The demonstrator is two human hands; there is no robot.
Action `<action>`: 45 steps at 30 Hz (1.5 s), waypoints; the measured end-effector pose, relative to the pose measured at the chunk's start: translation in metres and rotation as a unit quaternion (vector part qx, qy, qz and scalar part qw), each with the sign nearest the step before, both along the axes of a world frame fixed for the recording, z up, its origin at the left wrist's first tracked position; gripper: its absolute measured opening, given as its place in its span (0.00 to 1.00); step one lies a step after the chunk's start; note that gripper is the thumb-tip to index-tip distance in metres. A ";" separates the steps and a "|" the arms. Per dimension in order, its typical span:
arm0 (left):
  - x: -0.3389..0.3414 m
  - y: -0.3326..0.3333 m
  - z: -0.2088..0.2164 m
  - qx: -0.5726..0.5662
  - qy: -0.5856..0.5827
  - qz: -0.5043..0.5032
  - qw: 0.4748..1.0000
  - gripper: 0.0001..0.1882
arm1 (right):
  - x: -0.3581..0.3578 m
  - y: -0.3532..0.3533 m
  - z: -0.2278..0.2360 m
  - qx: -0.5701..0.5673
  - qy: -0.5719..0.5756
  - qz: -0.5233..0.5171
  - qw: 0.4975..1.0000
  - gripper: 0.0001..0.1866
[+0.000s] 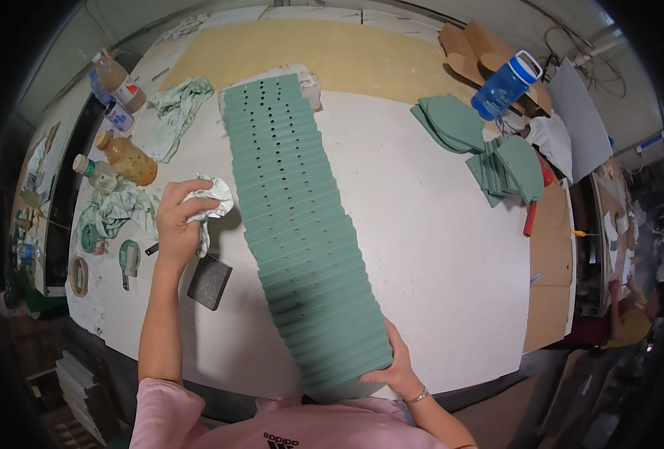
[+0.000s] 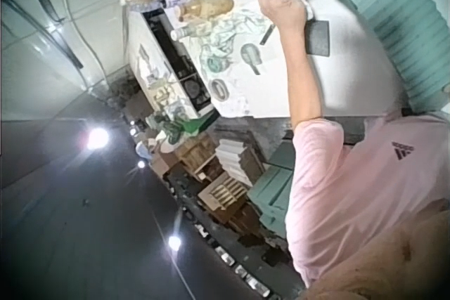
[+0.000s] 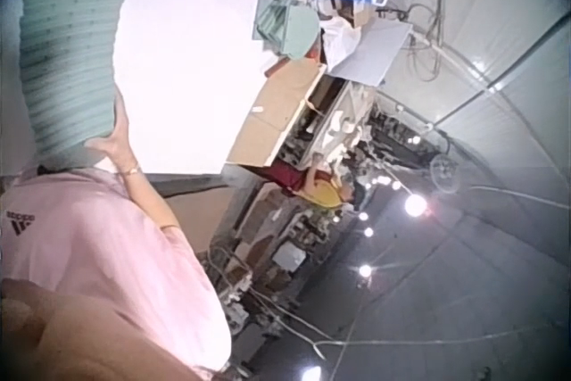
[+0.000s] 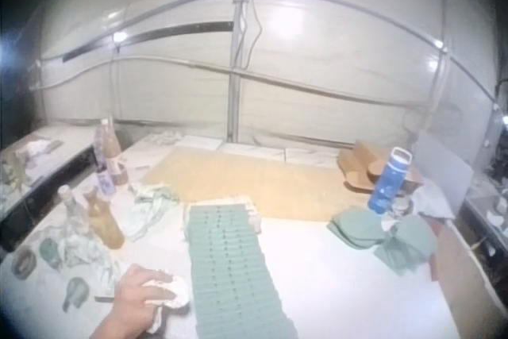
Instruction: The person scrapes the edges of a stack of foam pads with a metal blade, wipes them with a cloth, rearranges and aligns the pads into a curved stack by hand, and wipes them down again.
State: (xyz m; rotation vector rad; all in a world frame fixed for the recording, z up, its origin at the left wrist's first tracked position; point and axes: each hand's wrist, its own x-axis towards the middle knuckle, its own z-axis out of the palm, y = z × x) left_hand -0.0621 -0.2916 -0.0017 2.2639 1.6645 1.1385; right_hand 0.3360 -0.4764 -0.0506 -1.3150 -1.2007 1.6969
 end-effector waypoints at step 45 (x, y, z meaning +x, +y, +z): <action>0.112 0.050 0.046 0.018 0.071 -0.138 0.988 0.22 | -0.003 0.008 0.005 0.017 0.019 0.010 1.000 0.59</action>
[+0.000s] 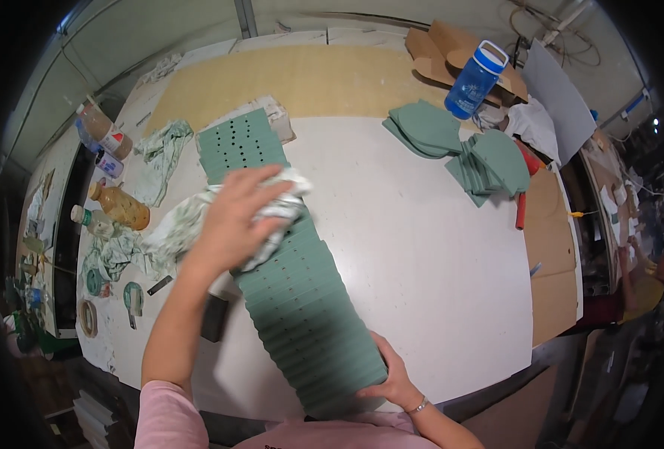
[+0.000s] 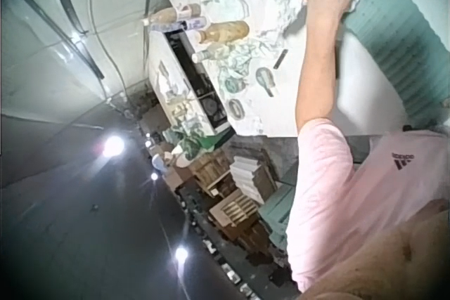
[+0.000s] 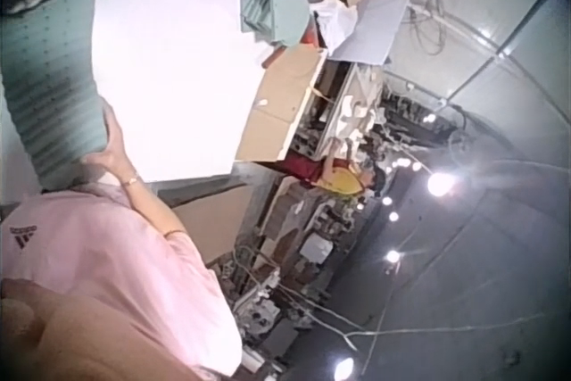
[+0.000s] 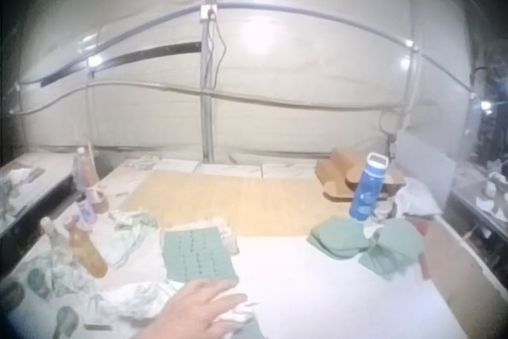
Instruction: The person scrapes the edges of a stack of foam pads with a metal blade, wipes them with a cloth, rearranges and aligns the pads into a curved stack by hand, and wipes them down again.
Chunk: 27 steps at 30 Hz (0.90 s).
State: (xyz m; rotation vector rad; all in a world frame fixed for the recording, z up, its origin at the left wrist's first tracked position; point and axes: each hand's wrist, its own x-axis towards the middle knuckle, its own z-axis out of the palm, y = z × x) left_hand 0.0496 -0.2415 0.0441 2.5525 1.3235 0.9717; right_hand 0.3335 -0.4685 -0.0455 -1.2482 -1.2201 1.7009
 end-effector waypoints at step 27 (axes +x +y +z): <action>-0.100 0.142 -0.012 0.054 0.123 0.183 0.974 0.21 | 0.006 -0.004 -0.002 -0.029 0.008 -0.011 0.999 0.60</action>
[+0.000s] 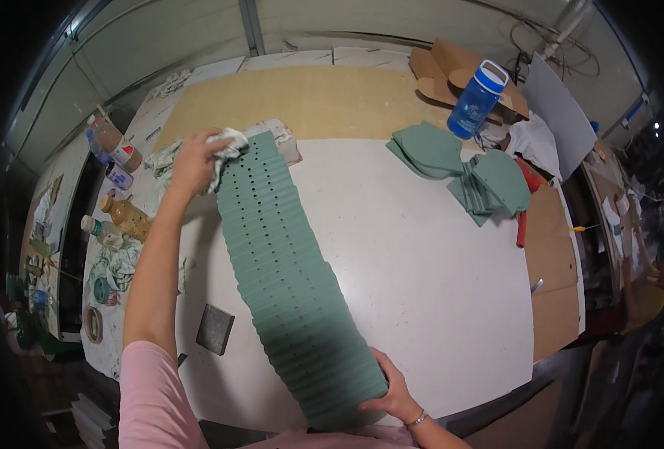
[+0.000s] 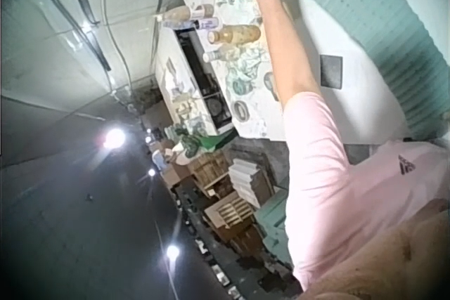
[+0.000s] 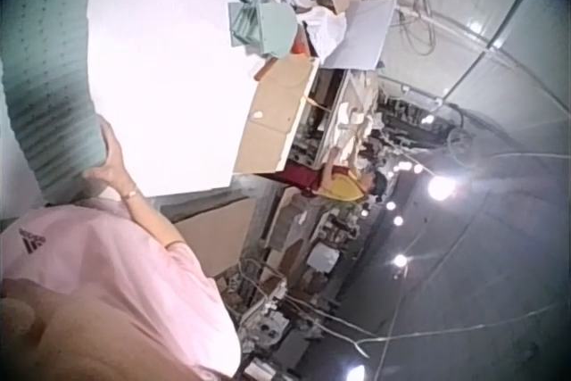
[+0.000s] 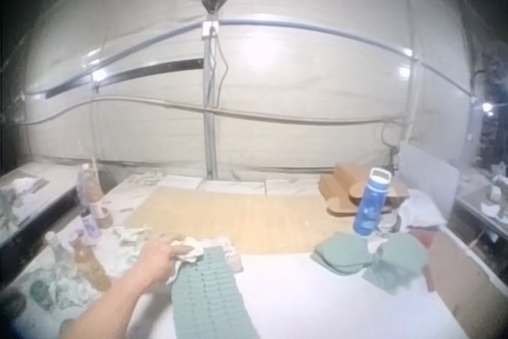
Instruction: The person scrapes the edges of a stack of foam pads with a metal blade, wipes them with a cloth, rearranges and aligns the pads into a curved stack by hand, and wipes them down again.
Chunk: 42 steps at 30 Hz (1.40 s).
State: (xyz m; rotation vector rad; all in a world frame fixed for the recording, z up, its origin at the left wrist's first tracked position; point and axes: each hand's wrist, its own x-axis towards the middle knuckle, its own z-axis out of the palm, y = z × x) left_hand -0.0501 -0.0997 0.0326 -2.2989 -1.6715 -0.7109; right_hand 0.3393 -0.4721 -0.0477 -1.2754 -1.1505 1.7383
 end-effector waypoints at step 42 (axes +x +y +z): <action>0.006 -0.047 -0.114 -0.248 -0.757 0.049 0.602 0.23 | 0.000 -0.004 -0.009 0.031 0.001 -0.015 0.999 0.58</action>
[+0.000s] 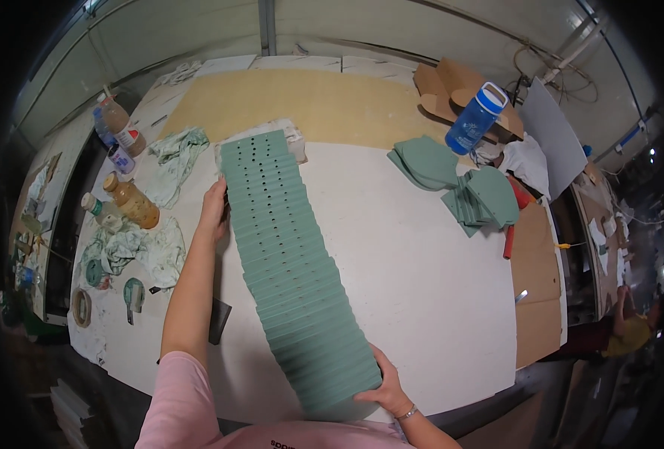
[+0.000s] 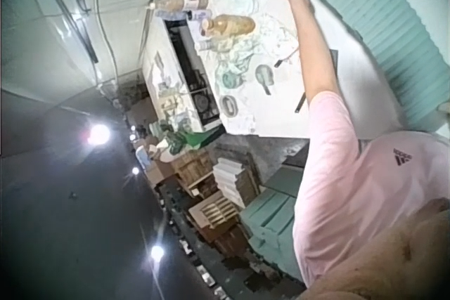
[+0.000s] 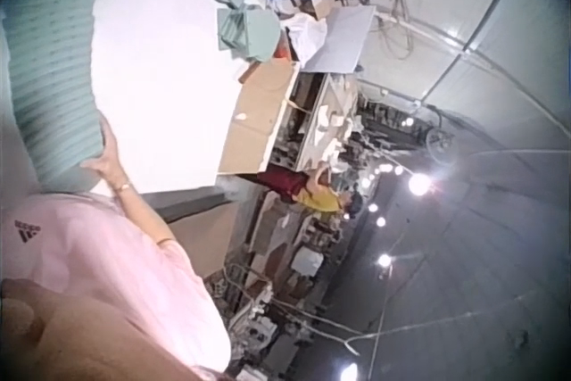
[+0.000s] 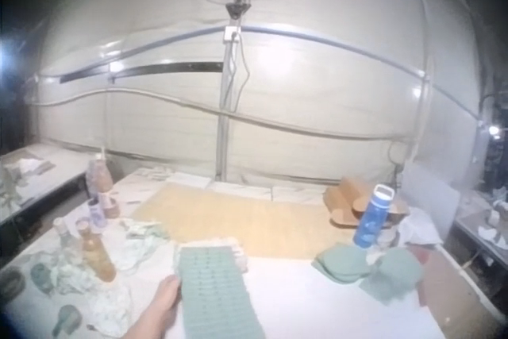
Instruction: The person scrapes the edges of a stack of foam pads with a metal blade, wipes them with a cloth, rearranges and aligns the pads into a curved stack by hand, and wipes them down again.
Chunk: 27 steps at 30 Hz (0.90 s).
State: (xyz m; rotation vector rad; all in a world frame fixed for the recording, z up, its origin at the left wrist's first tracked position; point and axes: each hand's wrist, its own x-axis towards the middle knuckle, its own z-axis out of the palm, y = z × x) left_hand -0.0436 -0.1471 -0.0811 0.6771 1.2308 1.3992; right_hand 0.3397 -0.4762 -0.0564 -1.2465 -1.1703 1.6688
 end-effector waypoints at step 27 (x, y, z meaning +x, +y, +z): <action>-0.099 -0.168 0.012 -0.063 0.732 -0.075 0.674 0.16 | -0.001 0.004 0.003 0.007 -0.015 0.011 1.000 0.59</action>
